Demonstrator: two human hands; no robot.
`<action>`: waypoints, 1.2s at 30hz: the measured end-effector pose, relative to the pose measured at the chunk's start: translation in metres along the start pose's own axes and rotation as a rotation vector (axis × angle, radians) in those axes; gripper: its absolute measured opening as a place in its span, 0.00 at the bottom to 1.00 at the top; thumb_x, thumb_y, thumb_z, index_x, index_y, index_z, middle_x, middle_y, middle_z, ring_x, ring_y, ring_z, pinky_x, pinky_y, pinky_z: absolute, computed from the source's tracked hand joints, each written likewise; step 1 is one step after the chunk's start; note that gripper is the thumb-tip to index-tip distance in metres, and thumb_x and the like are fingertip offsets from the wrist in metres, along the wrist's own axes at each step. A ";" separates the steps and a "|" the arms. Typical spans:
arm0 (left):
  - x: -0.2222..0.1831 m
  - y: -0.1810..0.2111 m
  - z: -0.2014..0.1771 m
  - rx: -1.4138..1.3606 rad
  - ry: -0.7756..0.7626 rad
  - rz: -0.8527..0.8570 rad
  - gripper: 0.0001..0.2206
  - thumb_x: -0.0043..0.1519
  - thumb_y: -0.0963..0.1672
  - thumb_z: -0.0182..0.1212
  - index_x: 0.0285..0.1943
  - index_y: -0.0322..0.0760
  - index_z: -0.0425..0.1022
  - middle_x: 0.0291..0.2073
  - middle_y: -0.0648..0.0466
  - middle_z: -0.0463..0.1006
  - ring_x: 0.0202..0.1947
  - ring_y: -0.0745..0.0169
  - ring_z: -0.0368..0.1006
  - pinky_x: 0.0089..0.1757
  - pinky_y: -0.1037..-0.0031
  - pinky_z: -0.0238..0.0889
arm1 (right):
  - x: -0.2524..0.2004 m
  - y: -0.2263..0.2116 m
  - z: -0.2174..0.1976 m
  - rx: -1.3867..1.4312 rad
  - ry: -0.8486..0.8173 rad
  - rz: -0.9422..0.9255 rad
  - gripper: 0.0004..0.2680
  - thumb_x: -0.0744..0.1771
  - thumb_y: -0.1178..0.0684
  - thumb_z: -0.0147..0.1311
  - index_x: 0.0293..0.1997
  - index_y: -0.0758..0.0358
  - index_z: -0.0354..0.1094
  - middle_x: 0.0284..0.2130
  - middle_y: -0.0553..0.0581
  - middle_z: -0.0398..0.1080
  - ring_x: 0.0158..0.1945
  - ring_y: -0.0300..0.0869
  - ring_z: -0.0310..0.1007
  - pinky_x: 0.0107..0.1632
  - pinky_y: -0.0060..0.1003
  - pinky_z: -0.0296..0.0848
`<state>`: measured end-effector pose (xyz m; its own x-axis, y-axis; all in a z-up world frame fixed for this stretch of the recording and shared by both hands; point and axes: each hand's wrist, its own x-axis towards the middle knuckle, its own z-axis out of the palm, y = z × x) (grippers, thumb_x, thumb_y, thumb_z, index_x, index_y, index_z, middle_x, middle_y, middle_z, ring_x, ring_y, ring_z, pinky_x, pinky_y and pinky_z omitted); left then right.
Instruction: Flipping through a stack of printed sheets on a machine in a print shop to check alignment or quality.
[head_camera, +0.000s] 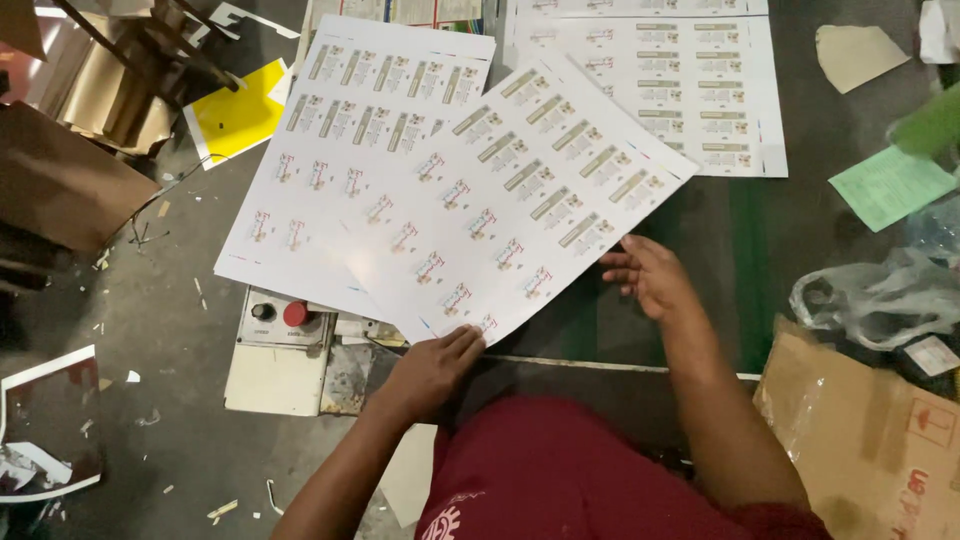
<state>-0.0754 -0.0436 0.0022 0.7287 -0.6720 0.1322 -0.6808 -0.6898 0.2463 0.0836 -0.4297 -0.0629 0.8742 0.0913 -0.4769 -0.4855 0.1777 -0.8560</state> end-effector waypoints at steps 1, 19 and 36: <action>0.001 0.000 0.004 -0.024 -0.029 0.023 0.25 0.58 0.39 0.56 0.66 0.25 0.67 0.64 0.37 0.71 0.65 0.41 0.68 0.54 0.58 0.68 | -0.005 0.000 -0.004 0.064 0.022 0.077 0.13 0.71 0.45 0.51 0.57 0.60 0.69 0.39 0.58 0.77 0.35 0.42 0.77 0.29 0.34 0.69; 0.028 -0.060 -0.005 0.262 0.267 -0.580 0.22 0.67 0.51 0.58 0.63 0.30 0.73 0.64 0.36 0.72 0.67 0.35 0.65 0.61 0.49 0.59 | -0.063 0.081 -0.125 0.296 0.420 -0.267 0.05 0.72 0.58 0.51 0.53 0.63 0.67 0.38 0.57 0.77 0.38 0.46 0.80 0.35 0.38 0.77; 0.044 -0.071 -0.051 0.059 -0.028 -0.862 0.11 0.69 0.45 0.49 0.43 0.36 0.76 0.41 0.39 0.81 0.38 0.37 0.79 0.41 0.49 0.71 | 0.062 0.032 -0.084 0.318 0.283 -0.268 0.09 0.73 0.53 0.47 0.59 0.63 0.64 0.43 0.62 0.77 0.43 0.49 0.81 0.38 0.41 0.79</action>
<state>0.0089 -0.0110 0.0394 0.9911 0.0859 -0.1019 0.1050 -0.9742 0.1997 0.1215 -0.5008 -0.1367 0.9104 -0.2601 -0.3217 -0.1793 0.4528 -0.8734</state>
